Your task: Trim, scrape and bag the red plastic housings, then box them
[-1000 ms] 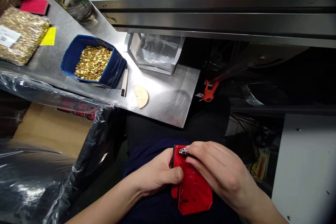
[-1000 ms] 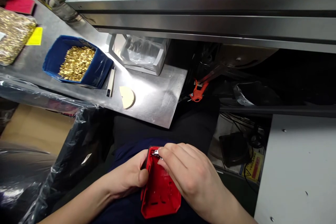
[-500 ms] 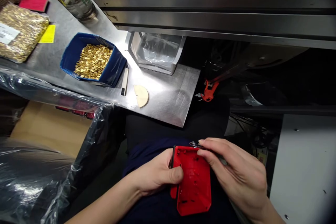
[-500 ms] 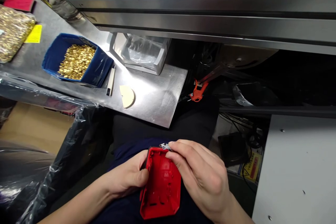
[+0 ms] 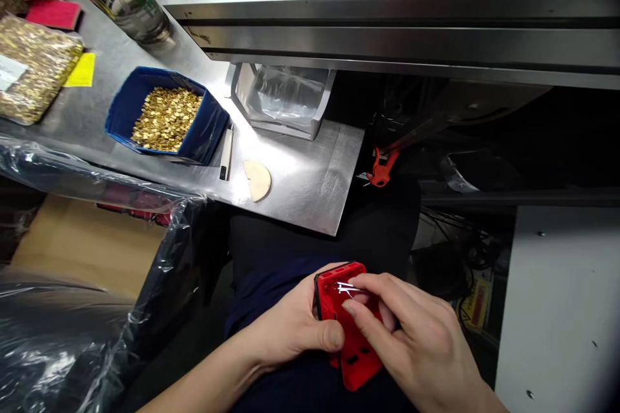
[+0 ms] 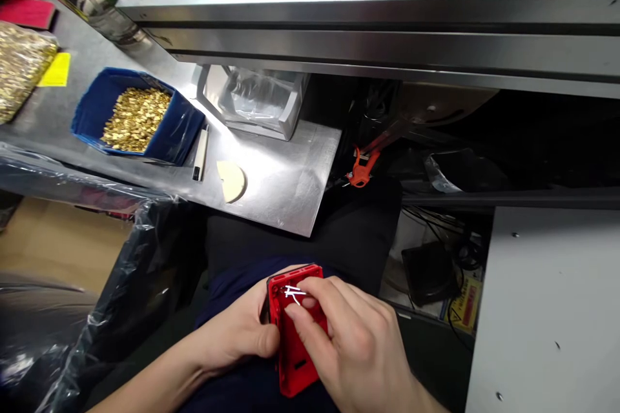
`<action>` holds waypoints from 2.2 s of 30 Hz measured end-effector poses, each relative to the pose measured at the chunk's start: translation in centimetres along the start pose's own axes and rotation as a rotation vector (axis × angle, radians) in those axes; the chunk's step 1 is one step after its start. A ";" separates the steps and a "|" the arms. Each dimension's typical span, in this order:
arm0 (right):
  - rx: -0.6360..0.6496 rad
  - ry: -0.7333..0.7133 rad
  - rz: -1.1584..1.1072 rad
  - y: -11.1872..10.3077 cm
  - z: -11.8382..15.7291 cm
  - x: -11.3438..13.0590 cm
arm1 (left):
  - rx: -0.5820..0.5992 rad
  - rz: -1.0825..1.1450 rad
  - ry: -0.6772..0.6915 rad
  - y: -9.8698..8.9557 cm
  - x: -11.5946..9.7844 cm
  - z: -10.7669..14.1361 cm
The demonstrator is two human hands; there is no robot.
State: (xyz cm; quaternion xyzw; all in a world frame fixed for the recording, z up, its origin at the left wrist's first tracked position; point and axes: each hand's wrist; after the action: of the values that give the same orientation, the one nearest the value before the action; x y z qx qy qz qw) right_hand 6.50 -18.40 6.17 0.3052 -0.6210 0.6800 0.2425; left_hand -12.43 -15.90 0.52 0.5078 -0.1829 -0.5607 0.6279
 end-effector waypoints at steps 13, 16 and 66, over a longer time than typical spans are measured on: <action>0.290 0.479 -0.472 1.9 1.6 0.5 | -0.108 -0.053 0.050 0.3 0.3 0.3; 0.298 0.513 -0.494 2.3 1.8 0.2 | -0.102 -0.082 0.039 0.1 0.3 0.2; 0.256 -0.299 -0.207 5.9 -0.1 -5.9 | -0.642 -0.639 0.256 -1.5 -0.7 -0.9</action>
State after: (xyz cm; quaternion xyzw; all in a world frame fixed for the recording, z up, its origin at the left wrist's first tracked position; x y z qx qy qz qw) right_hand 6.44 -18.65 -2.14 0.4930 -0.5240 0.6720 0.1755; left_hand -12.70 -14.64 -0.93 0.3839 0.2442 -0.6870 0.5667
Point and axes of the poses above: each hand's wrist, its own z-axis away from the middle knuckle, its own y-axis out of the palm, x = y × z, and after that the axes turned 2 degrees about y, right-handed
